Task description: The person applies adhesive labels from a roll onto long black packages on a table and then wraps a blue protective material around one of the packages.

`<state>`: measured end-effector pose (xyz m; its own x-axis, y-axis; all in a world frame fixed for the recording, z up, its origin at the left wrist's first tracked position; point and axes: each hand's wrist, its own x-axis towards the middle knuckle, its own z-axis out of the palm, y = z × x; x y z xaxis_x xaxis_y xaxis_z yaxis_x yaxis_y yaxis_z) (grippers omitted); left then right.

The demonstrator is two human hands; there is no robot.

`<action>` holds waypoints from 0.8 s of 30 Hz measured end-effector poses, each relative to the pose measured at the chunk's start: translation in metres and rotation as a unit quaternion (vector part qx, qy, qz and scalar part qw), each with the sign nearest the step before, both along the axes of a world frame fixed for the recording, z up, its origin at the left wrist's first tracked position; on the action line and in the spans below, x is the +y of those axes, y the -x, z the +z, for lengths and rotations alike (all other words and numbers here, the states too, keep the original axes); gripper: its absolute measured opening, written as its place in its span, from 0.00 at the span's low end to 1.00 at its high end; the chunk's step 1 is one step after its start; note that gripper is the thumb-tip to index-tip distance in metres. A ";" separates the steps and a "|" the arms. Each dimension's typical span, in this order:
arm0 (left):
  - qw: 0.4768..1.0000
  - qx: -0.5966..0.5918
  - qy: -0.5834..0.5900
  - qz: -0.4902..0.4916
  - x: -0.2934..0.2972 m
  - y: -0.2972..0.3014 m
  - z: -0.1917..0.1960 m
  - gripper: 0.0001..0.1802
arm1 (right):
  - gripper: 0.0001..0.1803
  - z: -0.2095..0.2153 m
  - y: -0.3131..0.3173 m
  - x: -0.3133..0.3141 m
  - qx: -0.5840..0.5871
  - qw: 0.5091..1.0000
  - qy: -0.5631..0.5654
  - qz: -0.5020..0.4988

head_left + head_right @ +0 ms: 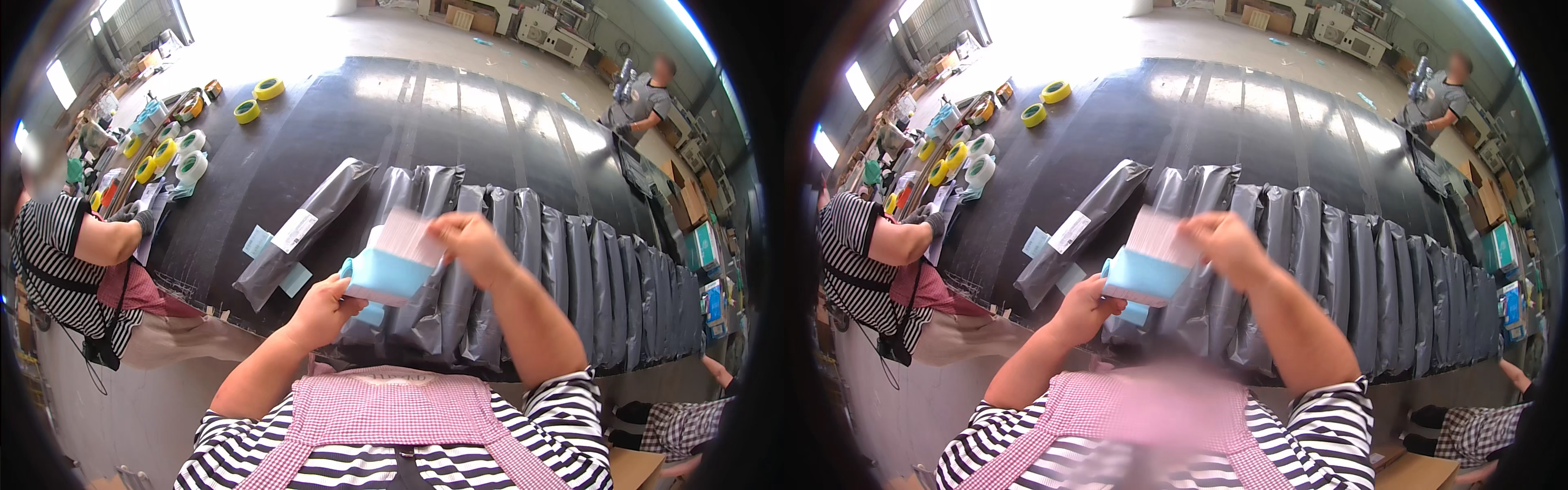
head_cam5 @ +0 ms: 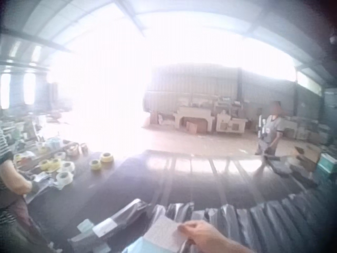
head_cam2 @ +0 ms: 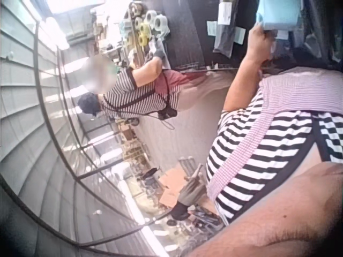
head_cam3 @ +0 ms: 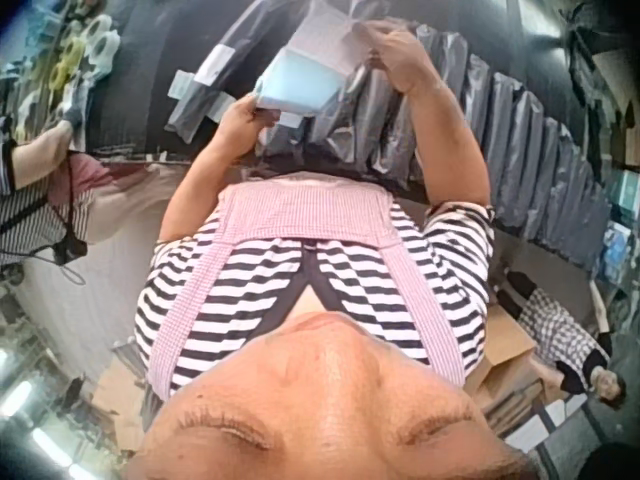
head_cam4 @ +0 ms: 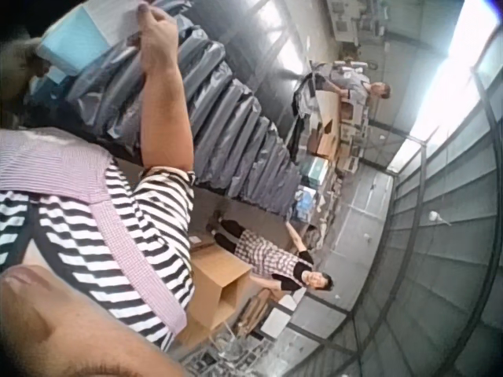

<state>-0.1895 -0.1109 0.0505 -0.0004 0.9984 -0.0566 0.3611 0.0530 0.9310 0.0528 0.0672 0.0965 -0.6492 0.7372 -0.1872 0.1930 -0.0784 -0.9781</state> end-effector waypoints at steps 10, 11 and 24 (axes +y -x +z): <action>0.854 -0.496 0.016 0.157 0.028 -0.055 -0.094 0.15 | 0.20 -0.040 -0.004 0.022 0.396 0.842 0.066 -0.360; 0.869 -0.466 0.013 0.168 0.032 -0.064 -0.113 0.14 | 0.20 -0.056 0.004 0.015 0.409 0.830 0.082 -0.370; 0.900 -0.409 -0.029 0.152 0.059 -0.040 -0.100 0.13 | 0.21 -0.086 -0.015 0.008 0.361 0.809 0.045 -0.463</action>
